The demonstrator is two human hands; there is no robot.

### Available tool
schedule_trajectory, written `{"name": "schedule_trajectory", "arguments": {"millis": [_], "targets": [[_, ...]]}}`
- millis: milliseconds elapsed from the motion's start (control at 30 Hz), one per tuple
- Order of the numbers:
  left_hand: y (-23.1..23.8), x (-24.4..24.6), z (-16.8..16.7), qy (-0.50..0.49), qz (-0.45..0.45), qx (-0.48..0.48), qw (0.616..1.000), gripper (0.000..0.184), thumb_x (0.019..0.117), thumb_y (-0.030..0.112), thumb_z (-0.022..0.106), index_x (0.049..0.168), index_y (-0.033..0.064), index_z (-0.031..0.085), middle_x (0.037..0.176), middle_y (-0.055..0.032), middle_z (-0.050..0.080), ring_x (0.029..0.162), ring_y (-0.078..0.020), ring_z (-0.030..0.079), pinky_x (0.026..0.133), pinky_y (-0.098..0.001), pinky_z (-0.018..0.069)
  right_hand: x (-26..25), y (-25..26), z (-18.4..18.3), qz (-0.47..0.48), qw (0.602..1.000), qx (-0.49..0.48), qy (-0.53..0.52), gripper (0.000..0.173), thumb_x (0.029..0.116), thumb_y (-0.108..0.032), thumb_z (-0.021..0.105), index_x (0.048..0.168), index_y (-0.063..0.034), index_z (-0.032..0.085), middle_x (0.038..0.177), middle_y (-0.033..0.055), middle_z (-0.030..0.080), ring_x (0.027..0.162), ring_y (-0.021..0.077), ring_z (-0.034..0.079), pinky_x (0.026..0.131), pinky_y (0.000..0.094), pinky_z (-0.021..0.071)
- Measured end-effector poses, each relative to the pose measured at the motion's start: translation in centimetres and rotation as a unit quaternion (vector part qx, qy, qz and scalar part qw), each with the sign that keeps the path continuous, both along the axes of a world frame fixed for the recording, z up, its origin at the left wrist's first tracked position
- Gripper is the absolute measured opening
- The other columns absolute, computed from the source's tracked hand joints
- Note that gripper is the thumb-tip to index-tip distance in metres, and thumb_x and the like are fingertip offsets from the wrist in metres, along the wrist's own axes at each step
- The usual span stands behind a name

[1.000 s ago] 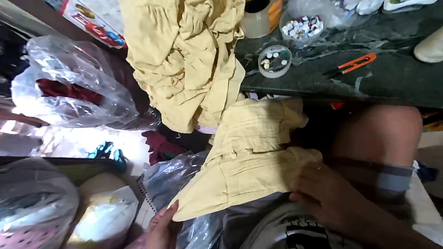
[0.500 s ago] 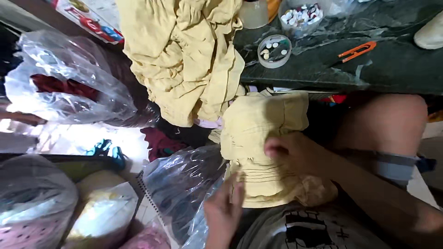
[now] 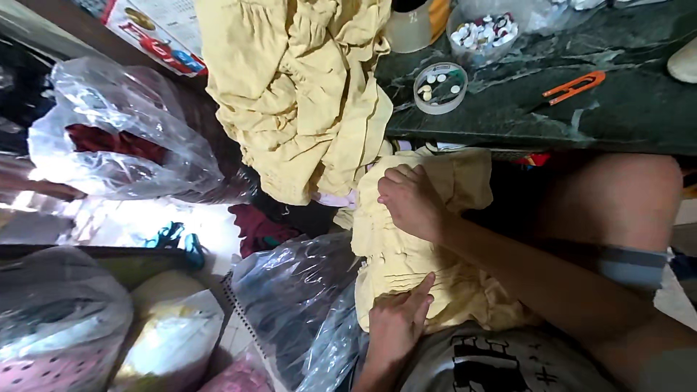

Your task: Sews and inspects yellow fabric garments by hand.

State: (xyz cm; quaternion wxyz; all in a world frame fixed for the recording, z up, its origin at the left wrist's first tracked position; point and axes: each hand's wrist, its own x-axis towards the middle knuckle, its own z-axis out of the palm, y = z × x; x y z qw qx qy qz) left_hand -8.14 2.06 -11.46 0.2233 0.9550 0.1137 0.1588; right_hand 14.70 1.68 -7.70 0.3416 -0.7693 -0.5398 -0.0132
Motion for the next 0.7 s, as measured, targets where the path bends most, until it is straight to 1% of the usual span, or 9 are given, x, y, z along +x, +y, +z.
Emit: {"name": "schedule_trajectory", "arguments": {"millis": [33, 100, 133, 200, 233, 300, 433, 600, 700], "targets": [[0.1, -0.2, -0.1, -0.005, -0.001, -0.015, 1.000, 0.035, 0.1048, 0.037, 0.051, 0.128, 0.0233, 0.074, 0.075, -0.0002, 0.074, 0.059, -0.0148, 0.068, 0.056, -0.0363, 0.0561, 0.2, -0.8, 0.0, 0.015, 1.000, 0.008, 0.018, 0.011, 0.0964, -0.015, 0.067, 0.094, -0.0048, 0.069, 0.096, 0.0118, 0.065, 0.101, 0.0320, 0.062, 0.084, 0.0506, 0.0486], [0.4, -0.9, 0.1, -0.019, 0.004, -0.078, 0.997, 0.036, 0.1044, 0.035, 0.055, 0.131, 0.0183, 0.072, 0.084, -0.0007, 0.077, 0.060, -0.0109, 0.067, 0.060, -0.0331, 0.0567, 0.3, -3.5, 0.1, 0.028, 0.997, 0.032, 0.059, 0.020, 0.1001, -0.019, 0.061, 0.110, -0.0030, 0.067, 0.106, 0.0142, 0.065, 0.106, 0.0328, 0.063, 0.088, 0.0520, 0.0523], [0.4, -1.2, 0.3, -0.037, 0.018, -0.117, 0.992, 0.038, 0.1030, 0.032, 0.058, 0.133, 0.0120, 0.069, 0.079, -0.0014, 0.074, 0.055, -0.0086, 0.060, 0.055, -0.0292, 0.0537, 0.1, -5.2, 0.1, 0.022, 0.996, 0.040, 0.078, 0.025, 0.1010, -0.020, 0.059, 0.117, -0.0020, 0.067, 0.111, 0.0153, 0.066, 0.108, 0.0326, 0.064, 0.091, 0.0522, 0.0532], [0.4, -1.6, 0.5, -0.057, 0.052, -0.175, 0.982, 0.048, 0.1023, 0.028, 0.058, 0.142, 0.0009, 0.058, 0.060, 0.0021, 0.053, 0.044, -0.0036, 0.042, 0.044, -0.0214, 0.0423, -1.0, -8.6, -0.3, 0.001, 0.993, 0.046, 0.112, 0.025, 0.0999, -0.020, 0.055, 0.110, -0.0019, 0.068, 0.103, 0.0128, 0.067, 0.099, 0.0272, 0.066, 0.087, 0.0465, 0.0556], [0.4, -1.6, 0.7, -0.053, 0.067, -0.179, 0.980, 0.053, 0.1028, 0.029, 0.056, 0.146, -0.0006, 0.053, 0.056, 0.0035, 0.048, 0.042, -0.0025, 0.039, 0.042, -0.0204, 0.0403, -1.9, -10.2, -0.6, -0.004, 0.991, 0.038, 0.132, 0.023, 0.1000, -0.019, 0.055, 0.105, -0.0027, 0.070, 0.099, 0.0105, 0.068, 0.094, 0.0233, 0.067, 0.084, 0.0423, 0.0575], [0.5, -1.3, 1.0, -0.026, 0.081, -0.137, 0.987, 0.055, 0.1038, 0.035, 0.054, 0.147, 0.0015, 0.052, 0.053, 0.0037, 0.047, 0.040, -0.0046, 0.038, 0.040, -0.0236, 0.0404, -3.7, -12.5, -1.6, 0.008, 0.990, 0.024, 0.137, 0.021, 0.1000, -0.016, 0.055, 0.103, -0.0038, 0.072, 0.097, 0.0102, 0.070, 0.093, 0.0221, 0.069, 0.083, 0.0388, 0.0590], [0.8, -0.8, 1.1, 0.032, 0.063, -0.007, 0.997, 0.047, 0.1021, 0.042, 0.053, 0.136, 0.0129, 0.068, 0.051, 0.0008, 0.051, 0.038, -0.0135, 0.043, 0.039, -0.0337, 0.0398, -5.5, -12.9, -3.8, -0.005, 0.996, 0.063, 0.068, 0.022, 0.0999, -0.017, 0.057, 0.111, -0.0051, 0.073, 0.098, 0.0117, 0.071, 0.087, 0.0223, 0.071, 0.077, 0.0340, 0.0605], [0.8, 0.0, 2.5, 0.006, 0.057, 0.050, 0.997, 0.041, 0.1009, 0.038, 0.054, 0.120, 0.0083, 0.074, 0.057, 0.0003, 0.060, 0.041, -0.0131, 0.051, 0.039, -0.0331, 0.0430, -5.2, -11.8, -3.6, 0.004, 0.995, 0.070, 0.069, 0.021, 0.0990, -0.013, 0.056, 0.108, -0.0045, 0.072, 0.099, 0.0118, 0.071, 0.082, 0.0225, 0.072, 0.070, 0.0345, 0.0604], [0.4, 0.8, 2.9, -0.015, 0.049, 0.064, 0.997, 0.040, 0.1027, 0.031, 0.052, 0.128, 0.0070, 0.072, 0.060, -0.0021, 0.063, 0.042, -0.0150, 0.054, 0.041, -0.0331, 0.0444, -5.2, -11.5, -3.5, -0.001, 0.992, 0.079, 0.097, 0.019, 0.0962, -0.010, 0.056, 0.103, -0.0048, 0.073, 0.095, 0.0104, 0.071, 0.074, 0.0190, 0.068, 0.065, 0.0320, 0.0578]]}}
